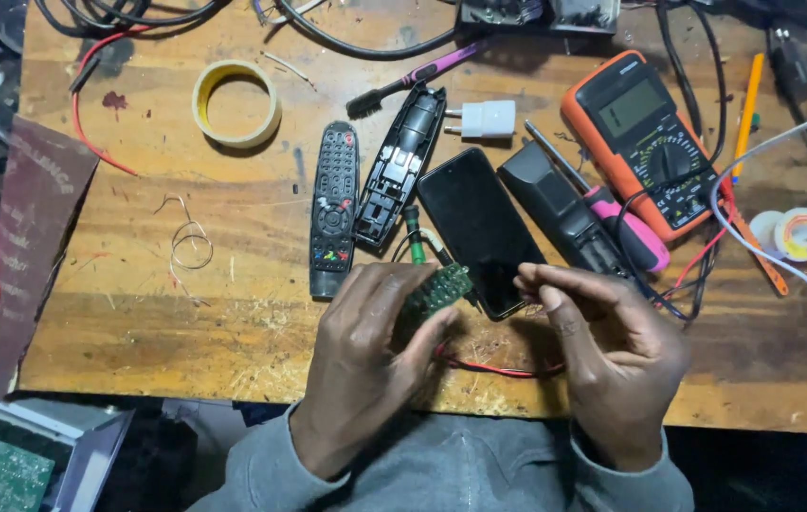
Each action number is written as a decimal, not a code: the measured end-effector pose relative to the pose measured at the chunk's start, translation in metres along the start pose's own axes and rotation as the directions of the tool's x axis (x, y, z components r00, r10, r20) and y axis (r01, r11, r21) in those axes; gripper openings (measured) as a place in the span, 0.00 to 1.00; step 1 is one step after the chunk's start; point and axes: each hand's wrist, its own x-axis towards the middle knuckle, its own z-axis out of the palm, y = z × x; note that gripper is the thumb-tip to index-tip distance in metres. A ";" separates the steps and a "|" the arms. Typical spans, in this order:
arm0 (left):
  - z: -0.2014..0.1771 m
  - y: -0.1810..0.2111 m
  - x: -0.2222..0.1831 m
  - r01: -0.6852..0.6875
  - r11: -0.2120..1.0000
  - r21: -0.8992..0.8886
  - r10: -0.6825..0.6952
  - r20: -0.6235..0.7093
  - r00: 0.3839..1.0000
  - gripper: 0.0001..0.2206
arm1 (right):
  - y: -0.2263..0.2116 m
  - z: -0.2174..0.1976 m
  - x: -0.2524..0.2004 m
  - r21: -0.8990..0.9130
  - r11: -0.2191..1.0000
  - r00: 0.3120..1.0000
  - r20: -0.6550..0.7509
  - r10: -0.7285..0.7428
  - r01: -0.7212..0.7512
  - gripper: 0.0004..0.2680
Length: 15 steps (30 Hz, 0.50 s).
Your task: Repairing a remote control circuit board by testing with a multimeter and soldering components.
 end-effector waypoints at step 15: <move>0.031 -0.055 0.001 -0.046 0.995 0.085 0.054 -0.097 0.994 0.10 | 0.056 -0.059 0.092 -0.492 0.724 0.839 0.024 -0.544 0.483 0.04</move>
